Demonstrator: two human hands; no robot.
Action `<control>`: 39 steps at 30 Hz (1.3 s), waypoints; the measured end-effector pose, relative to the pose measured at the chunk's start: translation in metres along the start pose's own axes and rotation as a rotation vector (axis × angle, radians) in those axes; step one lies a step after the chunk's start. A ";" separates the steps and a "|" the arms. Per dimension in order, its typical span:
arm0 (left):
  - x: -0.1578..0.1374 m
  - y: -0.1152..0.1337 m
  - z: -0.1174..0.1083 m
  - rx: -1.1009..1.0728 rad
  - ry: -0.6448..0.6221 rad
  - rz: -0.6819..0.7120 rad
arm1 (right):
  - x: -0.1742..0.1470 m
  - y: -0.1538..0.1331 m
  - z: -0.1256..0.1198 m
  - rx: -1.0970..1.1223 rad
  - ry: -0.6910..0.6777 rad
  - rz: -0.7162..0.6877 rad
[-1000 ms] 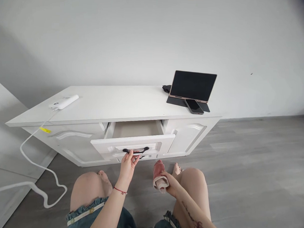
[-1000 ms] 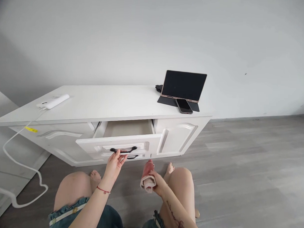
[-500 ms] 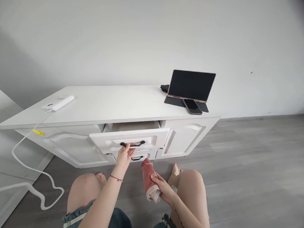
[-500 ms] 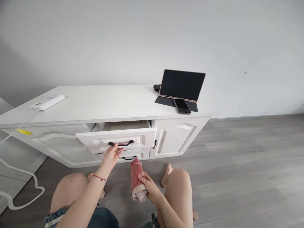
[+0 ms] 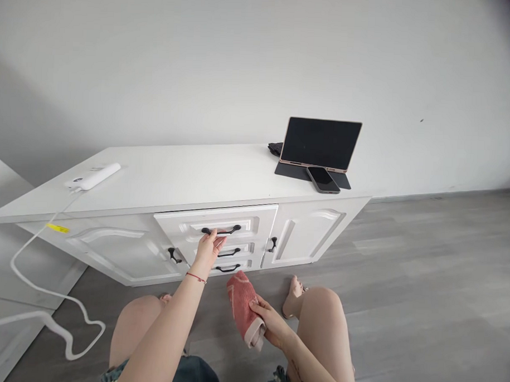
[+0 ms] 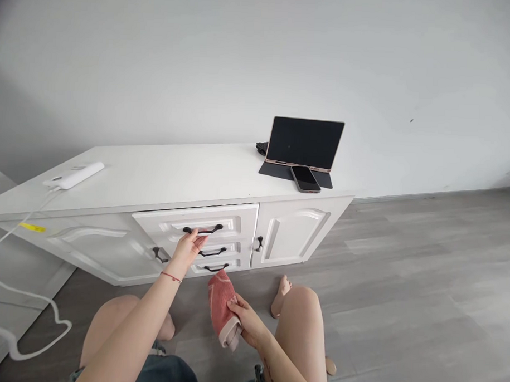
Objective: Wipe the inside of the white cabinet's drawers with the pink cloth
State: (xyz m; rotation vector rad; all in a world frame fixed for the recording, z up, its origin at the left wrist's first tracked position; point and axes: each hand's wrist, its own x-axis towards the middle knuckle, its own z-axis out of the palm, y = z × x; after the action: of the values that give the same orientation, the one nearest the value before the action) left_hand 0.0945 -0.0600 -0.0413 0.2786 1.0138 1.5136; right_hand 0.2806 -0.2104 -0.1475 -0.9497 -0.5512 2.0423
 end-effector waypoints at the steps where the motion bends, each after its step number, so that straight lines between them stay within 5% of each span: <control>1: 0.002 0.000 0.001 0.000 0.001 0.002 | 0.001 0.001 0.000 0.006 0.003 0.011; 15: 0.017 0.000 0.003 -0.002 -0.023 0.007 | 0.008 -0.005 0.007 0.024 0.077 -0.048; 19: 0.016 -0.002 -0.005 -0.056 -0.104 0.014 | 0.011 -0.007 0.007 0.090 0.199 -0.055; 23: 0.015 -0.017 -0.040 -0.028 -0.260 -0.069 | 0.018 -0.009 -0.007 0.147 0.404 -0.096; 27: 0.024 -0.050 -0.086 0.154 0.129 -0.208 | 0.022 -0.007 -0.021 0.150 0.586 -0.104; 30: 0.038 -0.072 -0.107 0.203 0.263 -0.290 | 0.025 -0.003 -0.022 0.134 0.599 -0.097; 39: 0.080 -0.092 -0.094 0.142 0.240 -0.298 | 0.040 0.009 -0.018 0.132 0.594 -0.115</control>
State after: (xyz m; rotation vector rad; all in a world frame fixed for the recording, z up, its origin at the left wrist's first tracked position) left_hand 0.0737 -0.0389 -0.1923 0.0404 1.2948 1.2252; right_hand 0.2745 -0.1822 -0.1823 -1.3346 -0.1432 1.5635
